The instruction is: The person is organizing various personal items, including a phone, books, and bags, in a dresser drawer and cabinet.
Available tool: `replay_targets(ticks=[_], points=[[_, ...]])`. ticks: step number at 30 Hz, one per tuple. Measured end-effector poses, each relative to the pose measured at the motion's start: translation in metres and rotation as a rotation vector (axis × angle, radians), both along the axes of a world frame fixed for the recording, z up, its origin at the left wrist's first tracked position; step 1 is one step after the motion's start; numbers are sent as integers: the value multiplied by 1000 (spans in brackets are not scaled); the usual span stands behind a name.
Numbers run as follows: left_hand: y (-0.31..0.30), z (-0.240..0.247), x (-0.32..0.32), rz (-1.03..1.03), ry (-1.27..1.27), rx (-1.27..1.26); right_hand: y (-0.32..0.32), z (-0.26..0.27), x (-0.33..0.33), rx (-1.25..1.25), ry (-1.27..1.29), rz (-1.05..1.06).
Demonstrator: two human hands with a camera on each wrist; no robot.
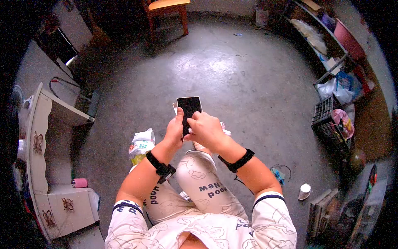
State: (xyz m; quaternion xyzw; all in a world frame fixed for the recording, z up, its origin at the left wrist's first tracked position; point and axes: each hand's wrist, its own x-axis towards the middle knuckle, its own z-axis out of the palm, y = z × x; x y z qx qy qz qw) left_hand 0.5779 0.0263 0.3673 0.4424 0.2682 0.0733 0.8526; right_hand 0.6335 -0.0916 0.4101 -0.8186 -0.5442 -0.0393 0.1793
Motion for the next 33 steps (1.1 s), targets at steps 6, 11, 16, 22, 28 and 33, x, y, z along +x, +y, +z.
replay_targets(ticks=[6, 11, 16, 22, 28, 33], points=[[1, 0, -2, -30, 42, 36, 13, -4, -2, -99, -47, 17], [-1, 2, 1, 19, -22, -27, 12, -4, 4, -76, 25, -142], [12, -16, 5, 5, 49, -54, -9, -2, 19, 275, 602, -344], [11, -11, 5, 19, 104, -17, -21, -4, 29, 548, 1242, -327], [15, -13, 4, 56, 109, 27, -36, -2, 33, 685, 1530, -311], [15, -14, 4, 58, 82, 43, -40, -13, 36, 742, 1782, -250]])
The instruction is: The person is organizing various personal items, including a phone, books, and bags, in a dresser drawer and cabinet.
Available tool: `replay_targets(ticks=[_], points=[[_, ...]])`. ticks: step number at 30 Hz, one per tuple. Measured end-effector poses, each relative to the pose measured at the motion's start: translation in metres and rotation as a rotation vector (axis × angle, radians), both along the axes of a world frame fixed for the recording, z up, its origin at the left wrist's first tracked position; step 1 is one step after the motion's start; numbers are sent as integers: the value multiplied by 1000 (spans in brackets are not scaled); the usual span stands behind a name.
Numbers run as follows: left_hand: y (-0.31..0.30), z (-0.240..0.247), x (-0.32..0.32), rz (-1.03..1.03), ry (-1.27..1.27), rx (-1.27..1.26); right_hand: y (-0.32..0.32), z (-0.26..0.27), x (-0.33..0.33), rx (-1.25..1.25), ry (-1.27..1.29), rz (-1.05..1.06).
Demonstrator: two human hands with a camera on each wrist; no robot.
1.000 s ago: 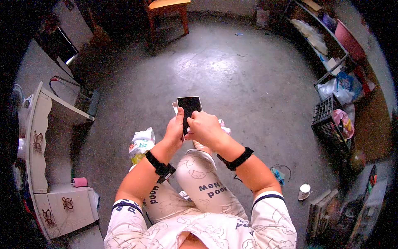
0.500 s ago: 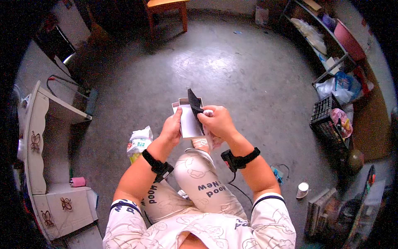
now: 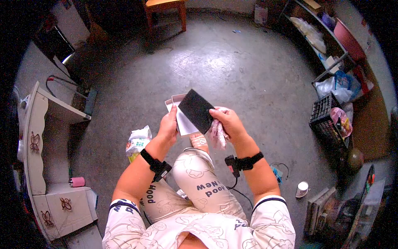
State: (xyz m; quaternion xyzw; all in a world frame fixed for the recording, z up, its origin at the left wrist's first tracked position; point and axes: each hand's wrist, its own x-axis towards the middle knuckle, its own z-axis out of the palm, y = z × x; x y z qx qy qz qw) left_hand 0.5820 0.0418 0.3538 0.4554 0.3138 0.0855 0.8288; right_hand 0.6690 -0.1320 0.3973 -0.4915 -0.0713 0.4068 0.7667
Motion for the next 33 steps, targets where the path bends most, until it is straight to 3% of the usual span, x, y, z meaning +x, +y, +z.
replay_targets(ticks=[2, 4, 6, 9, 10, 12, 17, 19, 26, 28, 29, 31, 33], points=[[-3, 1, 1, 25, -31, -24, -1, -8, 0, 31, 72, 53], [-5, 4, 2, 50, -63, -47, 2, -3, -9, -128, -138, -74], [-5, 7, 1, 75, -81, -63, -2, -7, -10, -193, -238, -54], [-4, 10, -1, 70, -71, -49, -2, -2, -18, -408, -630, 12], [-3, 9, 0, 70, -71, -50, 0, -2, -20, -408, -630, 11], [-2, 6, 1, 58, -52, -39, 1, -2, -23, -514, -1180, -57], [-7, 13, -2, 3, -101, -77, 3, 3, -27, -653, -1245, 39], [-9, 18, -4, -15, -120, -86, 4, 0, -26, -719, -1395, 43], [-5, 3, -1, -142, -155, -110, 7, 6, -27, -729, -1398, 44], [-5, 0, -1, -157, -157, -57, 10, 1, -22, -618, -1254, -84], [-5, 0, -1, -161, -124, -47, 10, -2, -20, -618, -1254, -84], [-5, 0, -1, -166, -92, -36, 8, -6, -15, -531, -824, -46], [-6, 1, -3, -210, -105, -19, 7, -9, -9, -526, -744, -3]])
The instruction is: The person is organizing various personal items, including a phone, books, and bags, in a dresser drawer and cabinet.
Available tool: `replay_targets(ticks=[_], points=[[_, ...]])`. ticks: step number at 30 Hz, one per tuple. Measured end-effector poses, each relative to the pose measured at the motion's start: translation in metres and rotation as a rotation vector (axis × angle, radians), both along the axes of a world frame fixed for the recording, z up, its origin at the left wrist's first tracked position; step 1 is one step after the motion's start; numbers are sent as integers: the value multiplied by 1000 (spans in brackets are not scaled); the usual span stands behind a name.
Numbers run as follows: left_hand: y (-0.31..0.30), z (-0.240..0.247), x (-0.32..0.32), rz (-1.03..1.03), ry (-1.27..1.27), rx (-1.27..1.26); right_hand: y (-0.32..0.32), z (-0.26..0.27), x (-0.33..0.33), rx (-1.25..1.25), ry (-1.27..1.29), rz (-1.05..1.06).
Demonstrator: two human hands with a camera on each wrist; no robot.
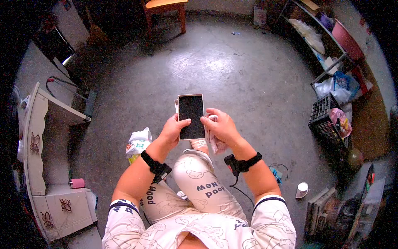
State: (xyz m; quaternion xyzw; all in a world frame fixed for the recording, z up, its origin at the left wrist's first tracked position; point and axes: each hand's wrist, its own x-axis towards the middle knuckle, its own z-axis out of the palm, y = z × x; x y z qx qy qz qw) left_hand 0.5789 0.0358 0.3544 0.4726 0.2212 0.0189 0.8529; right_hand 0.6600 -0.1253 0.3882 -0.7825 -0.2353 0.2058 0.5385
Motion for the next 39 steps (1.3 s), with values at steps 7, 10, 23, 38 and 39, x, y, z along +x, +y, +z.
replay_targets(ticks=[7, 10, 23, 38, 39], points=[[-5, 20, -3, -109, 72, -78, 1, -6, 7, 118, 328, 6], [-3, 9, -2, -98, 121, -76, 3, -10, 5, 131, 333, -15], [8, -1, 3, -99, 50, -470, -7, -26, -3, 582, 1047, 239], [14, 7, 3, 89, -53, -458, -6, -29, -2, 994, 1152, 337], [16, 6, 4, 90, -54, -459, -9, -31, 1, 993, 1152, 337]])
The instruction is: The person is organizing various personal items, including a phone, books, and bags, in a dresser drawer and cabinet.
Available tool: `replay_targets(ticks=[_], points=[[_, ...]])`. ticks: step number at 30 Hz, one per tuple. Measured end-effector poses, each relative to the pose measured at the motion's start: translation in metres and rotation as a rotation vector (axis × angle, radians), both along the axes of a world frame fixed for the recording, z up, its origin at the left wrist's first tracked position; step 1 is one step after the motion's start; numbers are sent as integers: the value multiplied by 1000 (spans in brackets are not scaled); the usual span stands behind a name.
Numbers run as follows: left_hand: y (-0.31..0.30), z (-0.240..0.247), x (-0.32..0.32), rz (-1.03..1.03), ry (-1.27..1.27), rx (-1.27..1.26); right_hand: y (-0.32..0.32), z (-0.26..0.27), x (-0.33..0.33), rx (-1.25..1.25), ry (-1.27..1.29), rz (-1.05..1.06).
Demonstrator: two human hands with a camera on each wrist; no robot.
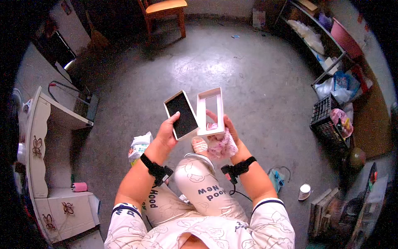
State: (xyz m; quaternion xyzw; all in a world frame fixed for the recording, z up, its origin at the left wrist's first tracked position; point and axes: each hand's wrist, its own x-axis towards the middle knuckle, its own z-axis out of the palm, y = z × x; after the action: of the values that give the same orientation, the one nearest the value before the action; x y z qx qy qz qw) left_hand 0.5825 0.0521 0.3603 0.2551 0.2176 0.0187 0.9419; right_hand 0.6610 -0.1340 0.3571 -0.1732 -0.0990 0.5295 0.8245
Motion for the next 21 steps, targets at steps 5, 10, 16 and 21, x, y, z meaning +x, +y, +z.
replay_targets(ticks=[5, 10, 16, 21], points=[[6, -9, 3, 61, 28, 36, -4, 14, 0, -65, -67, -65], [4, -4, 2, 110, -30, 124, -3, 26, 5, -362, -442, -160], [-4, 1, 1, 57, -232, 38, 25, 60, -20, -1309, -1812, -383], [-13, 14, -4, 34, -216, 145, 48, 66, -26, -1329, -1868, -335]])
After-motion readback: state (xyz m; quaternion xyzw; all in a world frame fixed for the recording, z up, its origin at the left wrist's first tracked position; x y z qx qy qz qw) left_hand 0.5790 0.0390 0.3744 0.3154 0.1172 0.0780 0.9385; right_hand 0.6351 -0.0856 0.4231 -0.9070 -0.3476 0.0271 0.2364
